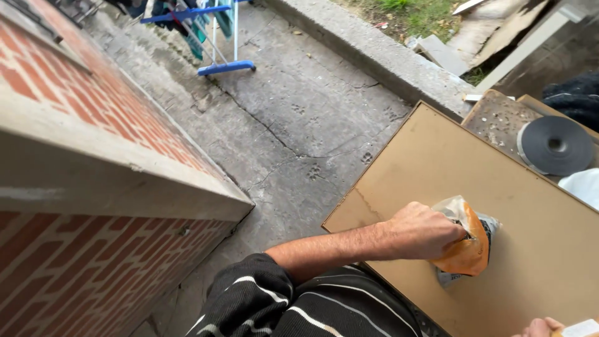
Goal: The person uses a hammer to drive nails into a large, light-colored wooden board placed on a workbench. They repeatedly pick up nails from a plastic bag and the board surface, position them, and strike them with the hammer to secure them into the wood.
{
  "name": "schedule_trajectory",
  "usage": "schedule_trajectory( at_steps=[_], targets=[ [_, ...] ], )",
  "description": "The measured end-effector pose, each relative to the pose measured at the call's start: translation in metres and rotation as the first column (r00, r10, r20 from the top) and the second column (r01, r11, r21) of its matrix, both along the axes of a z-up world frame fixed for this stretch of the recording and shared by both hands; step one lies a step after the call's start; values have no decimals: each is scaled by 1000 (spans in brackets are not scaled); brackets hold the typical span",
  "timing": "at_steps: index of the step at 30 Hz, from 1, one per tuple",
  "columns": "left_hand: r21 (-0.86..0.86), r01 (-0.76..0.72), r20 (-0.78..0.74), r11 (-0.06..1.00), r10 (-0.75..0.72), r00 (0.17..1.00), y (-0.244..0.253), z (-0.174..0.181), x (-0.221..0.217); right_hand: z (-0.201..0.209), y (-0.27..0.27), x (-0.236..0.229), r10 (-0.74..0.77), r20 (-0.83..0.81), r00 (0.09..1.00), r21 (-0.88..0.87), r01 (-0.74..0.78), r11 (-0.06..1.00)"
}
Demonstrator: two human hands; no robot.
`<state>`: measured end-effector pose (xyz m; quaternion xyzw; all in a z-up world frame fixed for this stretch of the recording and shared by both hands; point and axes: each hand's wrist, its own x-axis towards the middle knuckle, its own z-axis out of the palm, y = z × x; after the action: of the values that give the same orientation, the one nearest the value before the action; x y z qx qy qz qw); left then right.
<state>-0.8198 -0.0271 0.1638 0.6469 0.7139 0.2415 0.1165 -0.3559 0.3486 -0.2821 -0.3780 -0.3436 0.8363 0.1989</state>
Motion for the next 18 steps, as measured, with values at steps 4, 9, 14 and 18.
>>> schedule_trajectory(
  at_steps=[4,9,14,18],
  targets=[
    [44,8,-17,999,-7,1000,-1,4,-1,41,-34,-7,-92,89,992,198,73,977],
    [65,-15,55,998,12,998,-10,10,-5,210,-180,-90,-314,188,931,518,177,837],
    [69,-60,206,996,44,977,-33,37,-19,426,-299,-195,-445,148,883,585,285,760],
    [44,-200,522,979,148,840,-45,60,-34,450,-310,-202,-463,174,869,582,288,760]
  ],
)
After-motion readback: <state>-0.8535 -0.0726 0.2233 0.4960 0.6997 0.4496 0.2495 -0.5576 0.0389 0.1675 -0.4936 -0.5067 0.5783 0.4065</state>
